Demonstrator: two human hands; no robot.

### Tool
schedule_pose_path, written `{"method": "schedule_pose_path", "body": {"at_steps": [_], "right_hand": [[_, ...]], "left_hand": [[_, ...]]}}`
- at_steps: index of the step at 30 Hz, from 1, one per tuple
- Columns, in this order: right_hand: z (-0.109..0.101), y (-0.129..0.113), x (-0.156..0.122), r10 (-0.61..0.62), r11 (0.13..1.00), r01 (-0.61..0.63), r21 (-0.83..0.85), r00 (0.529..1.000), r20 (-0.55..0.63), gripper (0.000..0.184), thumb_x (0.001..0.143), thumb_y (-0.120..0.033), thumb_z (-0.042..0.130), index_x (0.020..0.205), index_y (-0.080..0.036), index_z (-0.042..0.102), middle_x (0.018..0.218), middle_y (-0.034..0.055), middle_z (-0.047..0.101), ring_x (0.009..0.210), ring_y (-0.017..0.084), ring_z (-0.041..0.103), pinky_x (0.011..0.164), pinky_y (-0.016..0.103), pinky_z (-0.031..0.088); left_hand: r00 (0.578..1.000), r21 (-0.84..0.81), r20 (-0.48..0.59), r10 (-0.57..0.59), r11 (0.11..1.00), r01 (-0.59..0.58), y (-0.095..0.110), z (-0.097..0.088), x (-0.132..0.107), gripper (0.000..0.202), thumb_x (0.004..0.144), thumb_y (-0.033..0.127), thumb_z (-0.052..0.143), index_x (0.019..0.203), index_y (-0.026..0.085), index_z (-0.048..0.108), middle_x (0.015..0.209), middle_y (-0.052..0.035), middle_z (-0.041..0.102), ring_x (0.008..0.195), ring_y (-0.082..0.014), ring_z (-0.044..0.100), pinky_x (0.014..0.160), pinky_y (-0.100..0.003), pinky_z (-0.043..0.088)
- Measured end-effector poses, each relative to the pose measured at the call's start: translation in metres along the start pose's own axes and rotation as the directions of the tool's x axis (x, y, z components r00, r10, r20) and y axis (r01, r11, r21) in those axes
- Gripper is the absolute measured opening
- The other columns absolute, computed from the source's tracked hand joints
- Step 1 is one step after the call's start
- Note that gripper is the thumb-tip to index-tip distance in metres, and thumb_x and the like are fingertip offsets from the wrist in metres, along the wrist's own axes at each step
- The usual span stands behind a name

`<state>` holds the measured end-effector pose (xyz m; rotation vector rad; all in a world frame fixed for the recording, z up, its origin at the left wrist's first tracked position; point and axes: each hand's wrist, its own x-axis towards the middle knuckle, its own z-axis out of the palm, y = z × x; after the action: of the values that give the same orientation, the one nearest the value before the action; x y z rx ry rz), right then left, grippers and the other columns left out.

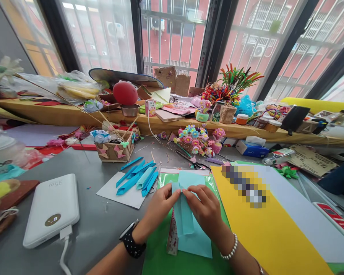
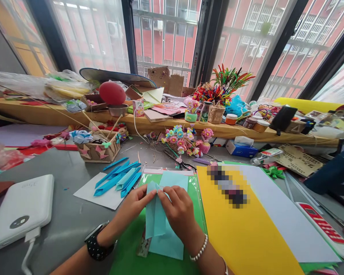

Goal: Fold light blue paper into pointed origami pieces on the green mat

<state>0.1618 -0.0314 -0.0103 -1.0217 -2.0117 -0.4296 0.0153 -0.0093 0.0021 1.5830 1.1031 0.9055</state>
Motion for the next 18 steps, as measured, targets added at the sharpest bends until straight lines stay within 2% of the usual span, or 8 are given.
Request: {"method": "schedule_pose_path", "body": {"at_steps": [3,5,7,9,11,18], "right_hand": [[-0.001,0.000,0.005,0.188,0.970,-0.188,0.156,0.982,0.018,0.010,0.078,-0.018,0.053,0.086,-0.018,0.059,0.079,0.0060,0.060,0.075,0.018,0.053,0.067,0.032,0.045],[-0.003,0.001,0.009,0.332,0.907,-0.341,0.248,0.940,0.078,0.010,0.079,-0.023,0.051,0.084,-0.018,0.058,0.080,0.0052,0.060,0.076,0.018,0.053,0.068,0.031,0.045],[-0.004,0.003,0.011,0.409,0.837,-0.449,0.312,0.893,0.189,0.013,0.082,-0.026,0.047,0.078,-0.018,0.057,0.074,0.0035,0.059,0.071,0.016,0.053,0.063,0.028,0.045],[-0.004,0.006,0.012,0.407,0.794,-0.497,0.351,0.862,0.301,0.020,0.083,-0.027,0.044,0.070,-0.018,0.055,0.067,0.0019,0.057,0.064,0.014,0.053,0.057,0.025,0.044],[-0.003,0.008,0.011,0.376,0.787,-0.502,0.357,0.851,0.367,0.022,0.083,-0.027,0.044,0.065,-0.018,0.053,0.063,0.0008,0.055,0.060,0.013,0.052,0.054,0.024,0.042],[0.000,0.010,0.009,0.333,0.823,-0.468,0.321,0.856,0.395,0.022,0.083,-0.026,0.043,0.064,-0.018,0.049,0.061,-0.0008,0.051,0.055,0.011,0.047,0.051,0.022,0.038]], "left_hand": [[1.000,0.067,-0.004,0.020,0.998,-0.019,-0.001,-0.002,0.002,0.028,0.075,0.041,0.042,0.063,0.017,0.044,0.057,0.0046,0.035,0.053,-0.0104,0.034,0.048,-0.021,0.029],[0.999,0.131,0.014,0.037,0.991,-0.039,-0.001,-0.004,0.003,0.027,0.076,0.040,0.041,0.063,0.017,0.044,0.057,0.0043,0.035,0.053,-0.0108,0.034,0.048,-0.022,0.028],[0.997,0.193,0.050,0.061,0.979,-0.070,-0.002,-0.004,0.003,0.026,0.076,0.038,0.041,0.063,0.017,0.044,0.057,0.0039,0.036,0.054,-0.0112,0.035,0.048,-0.022,0.028],[0.992,0.242,0.081,0.095,0.964,-0.112,-0.003,-0.004,0.003,0.025,0.077,0.037,0.040,0.061,0.017,0.044,0.057,0.0039,0.036,0.054,-0.0112,0.034,0.048,-0.022,0.027],[0.988,0.286,0.098,0.123,0.947,-0.146,-0.005,-0.003,0.003,0.025,0.077,0.035,0.040,0.058,0.018,0.041,0.055,0.0046,0.033,0.052,-0.0108,0.032,0.047,-0.021,0.025],[0.980,0.336,0.135,0.144,0.924,-0.182,-0.007,-0.003,0.003,0.024,0.077,0.031,0.039,0.058,0.018,0.043,0.054,0.0042,0.035,0.052,-0.0110,0.032,0.047,-0.022,0.025]]}}
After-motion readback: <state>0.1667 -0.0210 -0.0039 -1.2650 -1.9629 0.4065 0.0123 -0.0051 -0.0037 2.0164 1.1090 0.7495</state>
